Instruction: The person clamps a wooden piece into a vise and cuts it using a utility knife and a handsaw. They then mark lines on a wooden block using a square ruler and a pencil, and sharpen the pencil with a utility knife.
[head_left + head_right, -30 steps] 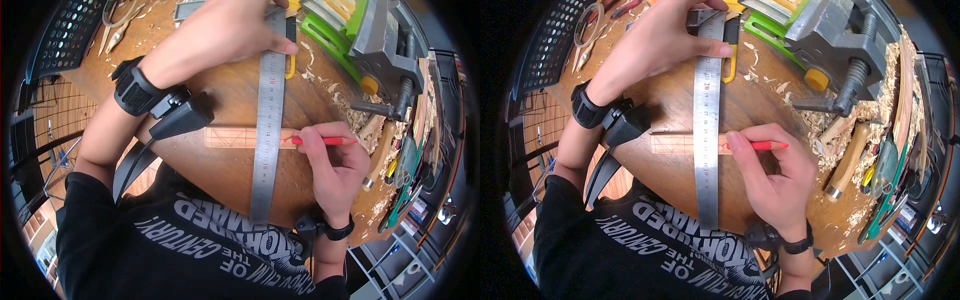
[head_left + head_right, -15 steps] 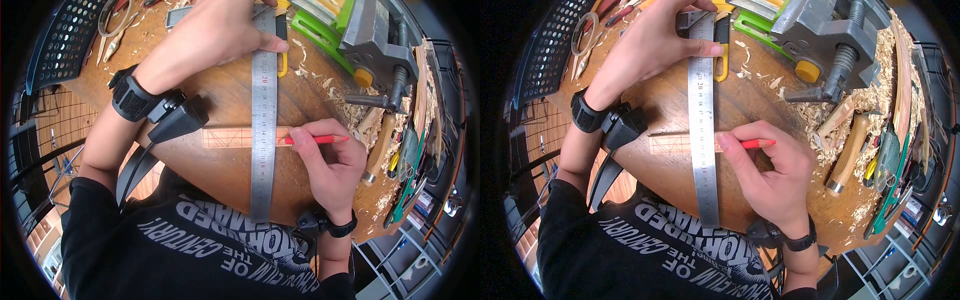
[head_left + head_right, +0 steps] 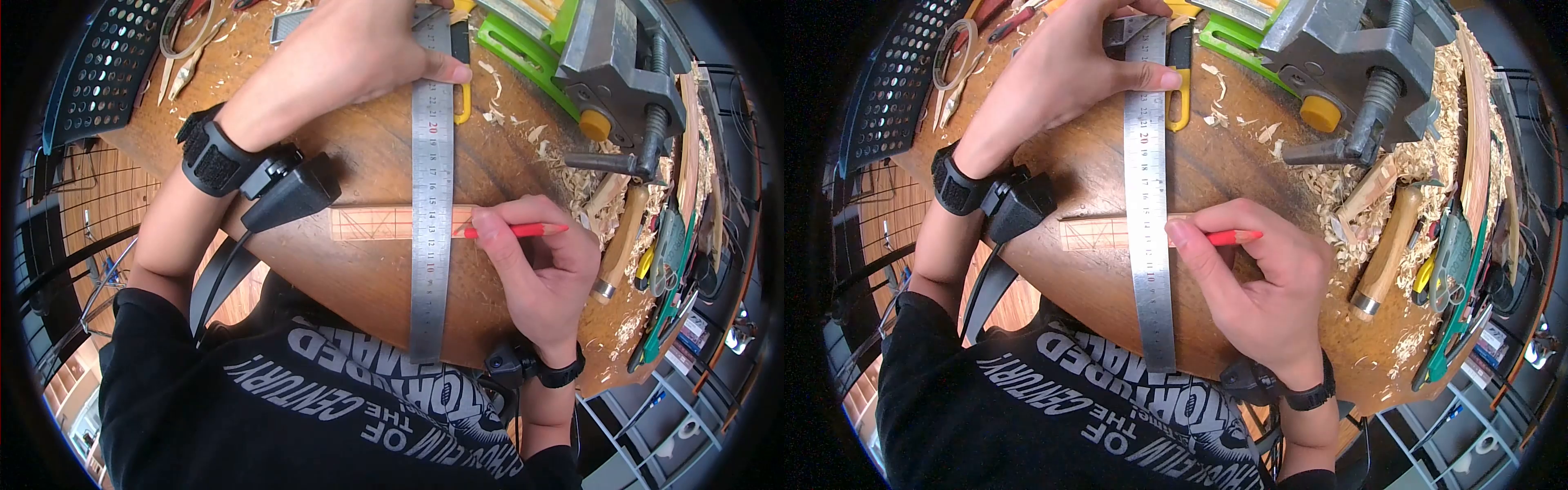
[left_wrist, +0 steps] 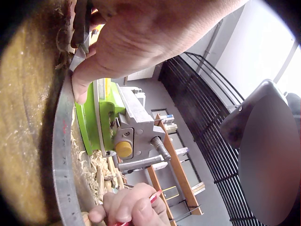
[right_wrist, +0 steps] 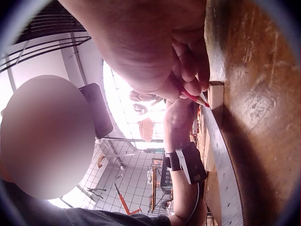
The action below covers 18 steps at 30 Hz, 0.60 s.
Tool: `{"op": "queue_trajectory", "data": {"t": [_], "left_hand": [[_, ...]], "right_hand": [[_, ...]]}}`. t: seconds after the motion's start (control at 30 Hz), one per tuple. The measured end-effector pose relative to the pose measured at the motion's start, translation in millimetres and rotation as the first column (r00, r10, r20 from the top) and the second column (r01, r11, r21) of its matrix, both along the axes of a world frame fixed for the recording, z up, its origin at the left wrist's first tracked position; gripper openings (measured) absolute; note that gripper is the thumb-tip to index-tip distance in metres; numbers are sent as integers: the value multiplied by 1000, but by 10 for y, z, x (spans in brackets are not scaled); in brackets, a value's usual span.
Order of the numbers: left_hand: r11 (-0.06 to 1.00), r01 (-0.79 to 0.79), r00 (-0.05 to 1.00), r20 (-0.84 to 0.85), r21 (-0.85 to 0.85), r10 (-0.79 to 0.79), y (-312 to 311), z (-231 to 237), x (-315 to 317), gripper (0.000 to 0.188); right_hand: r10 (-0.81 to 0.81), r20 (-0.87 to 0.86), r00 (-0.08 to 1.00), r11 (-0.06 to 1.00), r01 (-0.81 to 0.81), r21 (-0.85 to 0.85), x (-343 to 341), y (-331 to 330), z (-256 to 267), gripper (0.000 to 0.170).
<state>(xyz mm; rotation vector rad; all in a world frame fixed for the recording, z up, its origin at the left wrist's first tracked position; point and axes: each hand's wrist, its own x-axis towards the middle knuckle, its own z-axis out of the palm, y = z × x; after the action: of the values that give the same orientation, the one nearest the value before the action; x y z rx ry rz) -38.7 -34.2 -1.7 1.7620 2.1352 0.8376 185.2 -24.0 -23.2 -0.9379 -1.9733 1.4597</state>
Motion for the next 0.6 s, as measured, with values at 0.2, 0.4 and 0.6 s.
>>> {"op": "queue_trajectory", "data": {"t": [0.2, 0.4, 0.6], "left_hand": [[1000, 17, 1000, 3, 24, -17, -4, -25, -18, 53], [999, 36, 997, 67, 34, -38, 75, -214, -161, 53], [1000, 2, 1000, 25, 23, -2, 58, -167, -106, 54]], "right_hand": [[36, 5, 999, 999, -36, 4, -6, 7, 26, 4], [48, 19, 999, 999, -48, 15, -3, 10, 30, 5], [49, 23, 999, 998, -50, 31, -4, 21, 36, 5]]}}
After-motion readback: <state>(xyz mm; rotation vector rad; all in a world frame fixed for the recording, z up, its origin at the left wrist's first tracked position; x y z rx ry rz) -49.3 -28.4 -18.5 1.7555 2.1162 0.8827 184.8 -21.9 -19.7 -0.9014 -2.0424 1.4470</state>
